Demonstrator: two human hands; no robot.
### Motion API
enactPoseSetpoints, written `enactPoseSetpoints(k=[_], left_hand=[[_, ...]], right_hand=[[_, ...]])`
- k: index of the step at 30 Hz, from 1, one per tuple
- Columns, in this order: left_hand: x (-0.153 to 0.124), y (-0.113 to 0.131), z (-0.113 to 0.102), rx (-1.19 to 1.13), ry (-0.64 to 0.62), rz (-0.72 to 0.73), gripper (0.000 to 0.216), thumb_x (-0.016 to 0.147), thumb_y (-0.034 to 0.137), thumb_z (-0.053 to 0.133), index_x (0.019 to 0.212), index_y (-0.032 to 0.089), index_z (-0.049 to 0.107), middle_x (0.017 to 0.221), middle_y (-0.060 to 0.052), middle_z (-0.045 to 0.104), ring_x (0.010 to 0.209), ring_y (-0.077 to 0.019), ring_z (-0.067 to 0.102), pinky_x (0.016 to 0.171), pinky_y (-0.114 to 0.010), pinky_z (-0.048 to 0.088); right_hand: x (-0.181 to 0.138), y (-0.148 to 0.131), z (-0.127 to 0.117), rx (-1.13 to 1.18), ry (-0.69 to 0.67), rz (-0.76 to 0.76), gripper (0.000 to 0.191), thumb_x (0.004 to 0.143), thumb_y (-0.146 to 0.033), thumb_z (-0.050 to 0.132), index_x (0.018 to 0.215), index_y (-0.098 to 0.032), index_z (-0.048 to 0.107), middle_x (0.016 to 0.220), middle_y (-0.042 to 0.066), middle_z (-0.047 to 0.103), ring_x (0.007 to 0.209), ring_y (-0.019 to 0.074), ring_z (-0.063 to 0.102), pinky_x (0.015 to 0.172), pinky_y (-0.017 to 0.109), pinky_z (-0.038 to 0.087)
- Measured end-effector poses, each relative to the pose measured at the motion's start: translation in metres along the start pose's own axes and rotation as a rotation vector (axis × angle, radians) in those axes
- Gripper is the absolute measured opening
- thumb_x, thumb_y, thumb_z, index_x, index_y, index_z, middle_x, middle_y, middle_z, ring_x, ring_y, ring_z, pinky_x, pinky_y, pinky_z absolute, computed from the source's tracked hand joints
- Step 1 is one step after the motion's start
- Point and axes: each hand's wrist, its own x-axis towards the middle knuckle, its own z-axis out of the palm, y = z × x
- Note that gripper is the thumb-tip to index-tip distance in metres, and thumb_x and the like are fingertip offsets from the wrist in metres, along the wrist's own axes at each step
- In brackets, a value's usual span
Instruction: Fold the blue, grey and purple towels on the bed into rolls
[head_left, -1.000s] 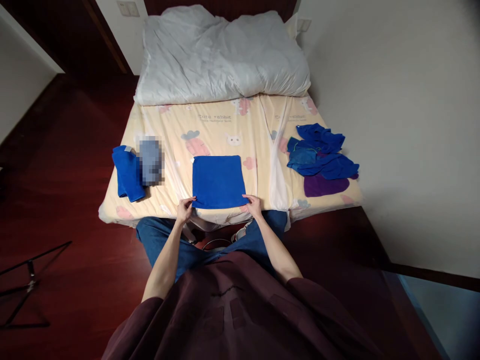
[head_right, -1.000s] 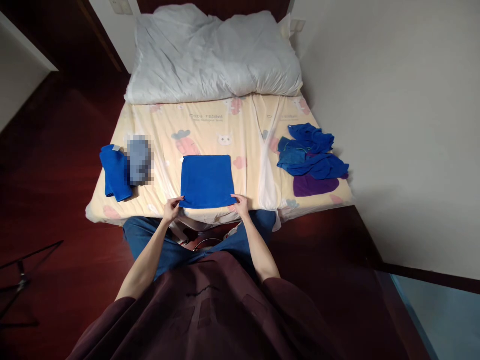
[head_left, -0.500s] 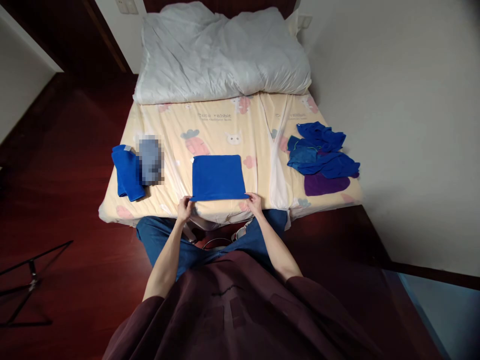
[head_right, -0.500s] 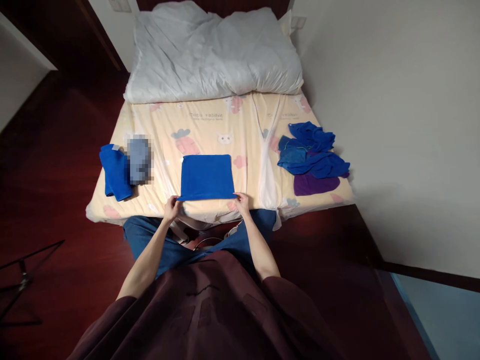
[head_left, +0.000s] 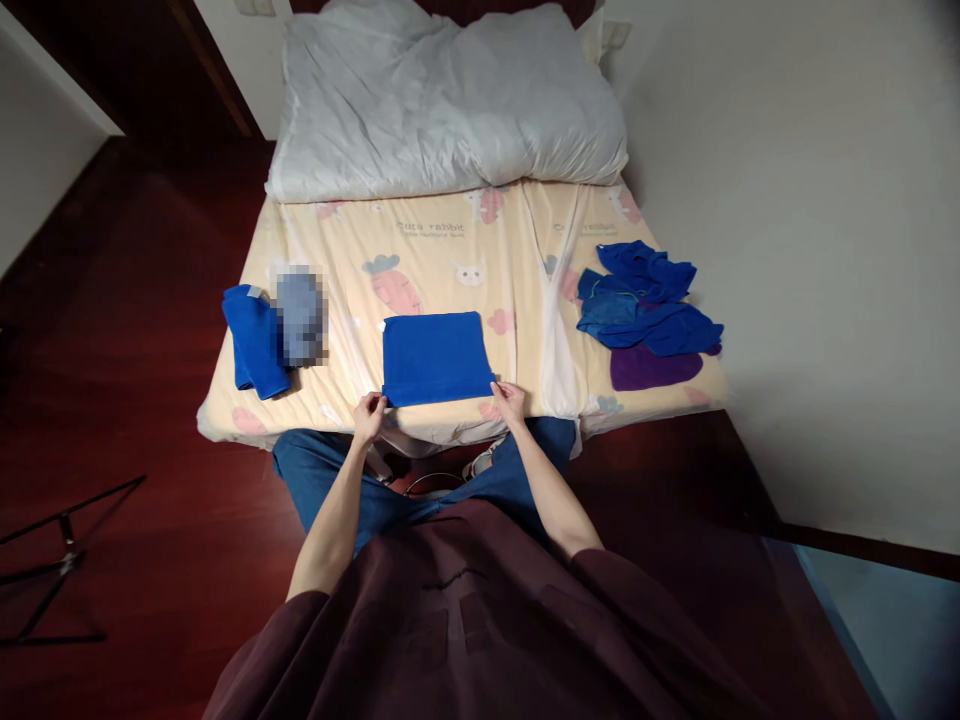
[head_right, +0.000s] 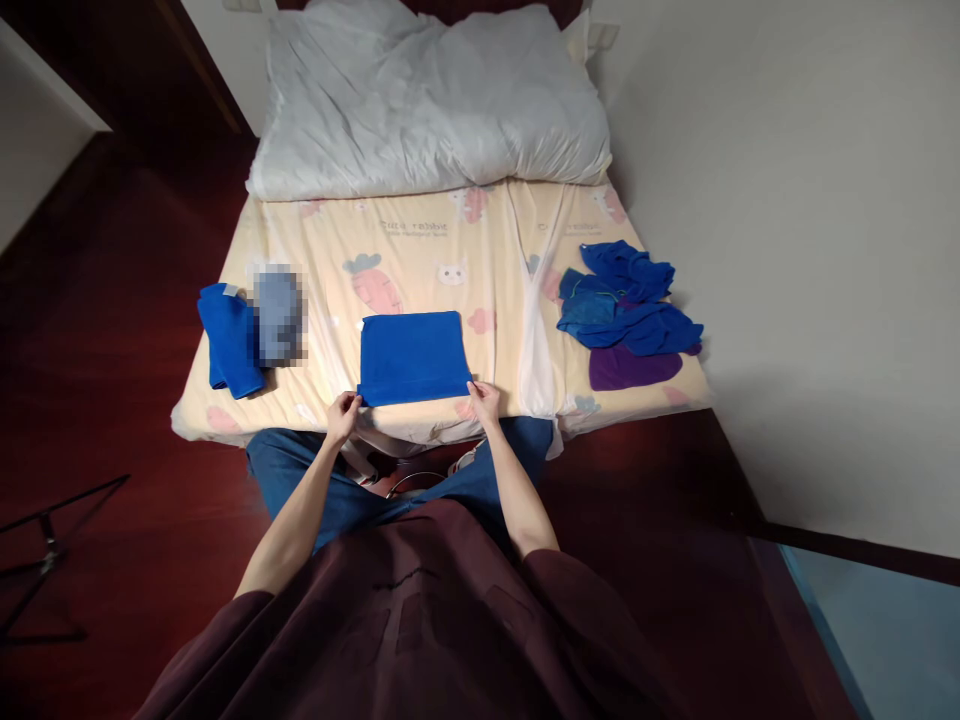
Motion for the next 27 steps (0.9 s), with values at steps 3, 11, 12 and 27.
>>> enactPoseSetpoints(k=[3,11,12,27], left_hand=[[-0.001,-0.002,0.000,0.005,0.026,-0.003,0.036,0.086,0.056,0.058,0.086,0.021,0.069,0.082,-0.006,0.069,0.079,-0.0218,0.065,0.080,-0.036,0.055],[0.000,-0.005,0.002,0.043,0.020,0.019,0.036,0.088,0.055,0.057,0.087,0.020,0.068,0.083,-0.006,0.067,0.079,-0.0222,0.064,0.083,-0.038,0.055],[0.000,-0.003,0.002,0.055,0.018,0.026,0.036,0.089,0.055,0.057,0.087,0.020,0.067,0.084,-0.007,0.067,0.080,-0.0226,0.064,0.083,-0.039,0.055],[-0.027,0.056,-0.004,0.373,-0.313,0.548,0.042,0.099,0.026,0.046,0.138,0.020,0.061,0.156,-0.012,0.050,0.150,-0.0297,0.039,0.123,-0.051,0.035]], right_hand=[[0.001,0.001,0.002,-0.004,0.015,0.002,0.052,0.074,-0.065,0.074,0.085,-0.015,0.076,0.090,0.016,0.079,0.084,0.0273,0.076,0.084,0.042,0.063],[0.003,0.004,0.004,-0.019,0.026,0.005,0.050,0.074,-0.064,0.073,0.083,-0.015,0.075,0.087,0.016,0.078,0.082,0.0275,0.075,0.082,0.042,0.063],[0.003,0.004,0.004,-0.023,0.028,0.008,0.050,0.074,-0.064,0.073,0.083,-0.015,0.075,0.087,0.016,0.078,0.081,0.0272,0.075,0.082,0.042,0.063],[-0.045,-0.043,0.003,-0.388,-0.368,-0.543,0.038,0.099,-0.029,0.052,0.132,-0.025,0.070,0.147,0.006,0.061,0.141,0.0243,0.052,0.124,0.047,0.037]])
